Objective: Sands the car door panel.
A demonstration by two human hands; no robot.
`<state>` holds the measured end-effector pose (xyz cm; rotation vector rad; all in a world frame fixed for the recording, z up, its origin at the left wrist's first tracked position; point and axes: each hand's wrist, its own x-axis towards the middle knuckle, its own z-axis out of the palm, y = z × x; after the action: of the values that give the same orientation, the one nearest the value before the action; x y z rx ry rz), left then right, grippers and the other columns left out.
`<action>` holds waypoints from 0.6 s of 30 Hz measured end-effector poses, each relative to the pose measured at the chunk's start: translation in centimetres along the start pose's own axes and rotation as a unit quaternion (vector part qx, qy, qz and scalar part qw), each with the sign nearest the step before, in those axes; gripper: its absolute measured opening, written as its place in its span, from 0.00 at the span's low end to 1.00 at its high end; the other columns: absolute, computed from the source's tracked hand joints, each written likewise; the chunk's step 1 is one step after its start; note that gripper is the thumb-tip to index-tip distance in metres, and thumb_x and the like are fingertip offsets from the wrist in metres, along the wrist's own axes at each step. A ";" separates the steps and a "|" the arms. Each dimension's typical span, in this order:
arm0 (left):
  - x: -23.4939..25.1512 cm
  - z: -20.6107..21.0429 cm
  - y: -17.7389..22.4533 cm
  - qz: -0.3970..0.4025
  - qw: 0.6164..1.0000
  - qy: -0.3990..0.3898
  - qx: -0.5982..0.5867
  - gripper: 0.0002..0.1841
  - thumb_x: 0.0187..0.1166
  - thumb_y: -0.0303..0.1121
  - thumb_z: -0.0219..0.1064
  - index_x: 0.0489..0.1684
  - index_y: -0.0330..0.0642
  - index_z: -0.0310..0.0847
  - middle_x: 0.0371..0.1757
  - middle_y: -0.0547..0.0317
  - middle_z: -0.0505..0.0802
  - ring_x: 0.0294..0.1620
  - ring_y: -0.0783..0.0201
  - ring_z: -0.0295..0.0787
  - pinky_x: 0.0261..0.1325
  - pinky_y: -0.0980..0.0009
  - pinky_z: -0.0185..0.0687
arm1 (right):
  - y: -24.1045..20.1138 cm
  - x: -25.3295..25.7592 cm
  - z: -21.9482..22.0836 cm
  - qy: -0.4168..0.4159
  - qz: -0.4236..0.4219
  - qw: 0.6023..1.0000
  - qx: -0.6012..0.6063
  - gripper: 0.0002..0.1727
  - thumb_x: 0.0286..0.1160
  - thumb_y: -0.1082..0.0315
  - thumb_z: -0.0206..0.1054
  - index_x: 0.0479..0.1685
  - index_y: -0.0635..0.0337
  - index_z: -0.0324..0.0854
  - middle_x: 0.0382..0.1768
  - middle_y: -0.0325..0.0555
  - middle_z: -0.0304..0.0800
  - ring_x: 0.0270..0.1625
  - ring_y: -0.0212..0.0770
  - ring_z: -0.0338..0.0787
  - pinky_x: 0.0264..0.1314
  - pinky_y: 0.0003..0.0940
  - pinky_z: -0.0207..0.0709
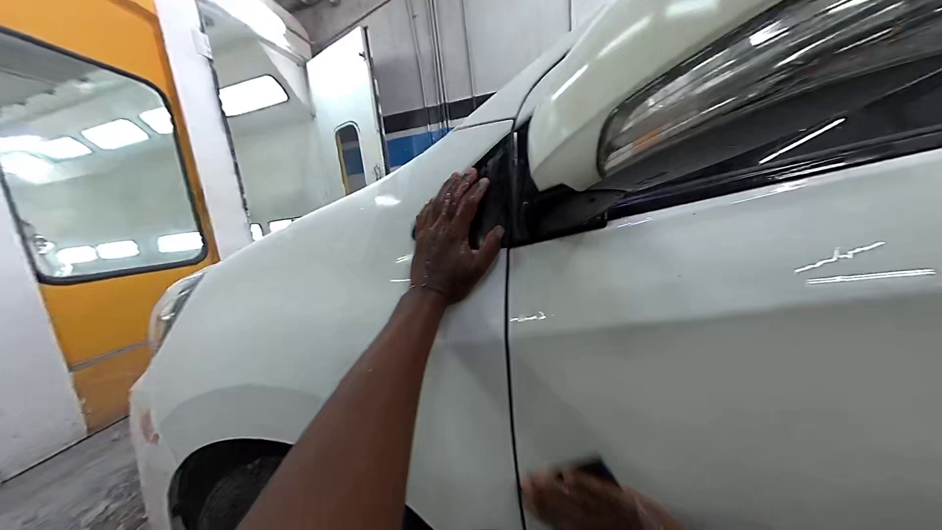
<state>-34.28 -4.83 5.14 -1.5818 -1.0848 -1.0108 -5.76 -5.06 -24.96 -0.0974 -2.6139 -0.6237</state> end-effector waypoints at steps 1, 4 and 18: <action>-0.1 0.1 0.0 0.000 1.000 -0.001 0.000 0.34 0.84 0.59 0.50 0.88 0.54 0.68 0.91 0.61 0.69 0.94 0.56 0.55 0.90 0.45 0.51 | 1.6 3.4 -2.5 0.056 0.024 0.995 -0.082 0.40 0.90 0.39 0.38 0.94 0.53 0.53 0.94 0.41 0.54 0.95 0.37 0.52 0.95 0.40 0.43; -0.3 -0.2 0.2 -0.001 1.000 -0.019 -0.001 0.34 0.84 0.58 0.50 0.88 0.54 0.66 0.92 0.60 0.68 0.95 0.55 0.54 0.90 0.43 0.50 | 3.0 10.8 -4.4 0.173 0.105 0.970 -0.135 0.45 0.83 0.30 0.41 0.90 0.52 0.63 0.94 0.41 0.56 0.96 0.39 0.48 0.97 0.43 0.39; 0.4 0.3 1.2 0.007 1.000 0.008 0.020 0.36 0.83 0.61 0.46 0.85 0.48 0.67 0.90 0.49 0.70 0.93 0.47 0.57 0.84 0.39 0.52 | 9.2 -8.7 -8.1 0.059 -0.010 0.984 -0.166 0.38 0.92 0.41 0.35 0.92 0.53 0.57 0.95 0.41 0.51 0.97 0.38 0.42 0.98 0.42 0.31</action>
<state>-32.96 -4.68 5.16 -1.5450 -1.0754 -0.9853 6.87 -0.11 -18.57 -0.1318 -2.3782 -1.0352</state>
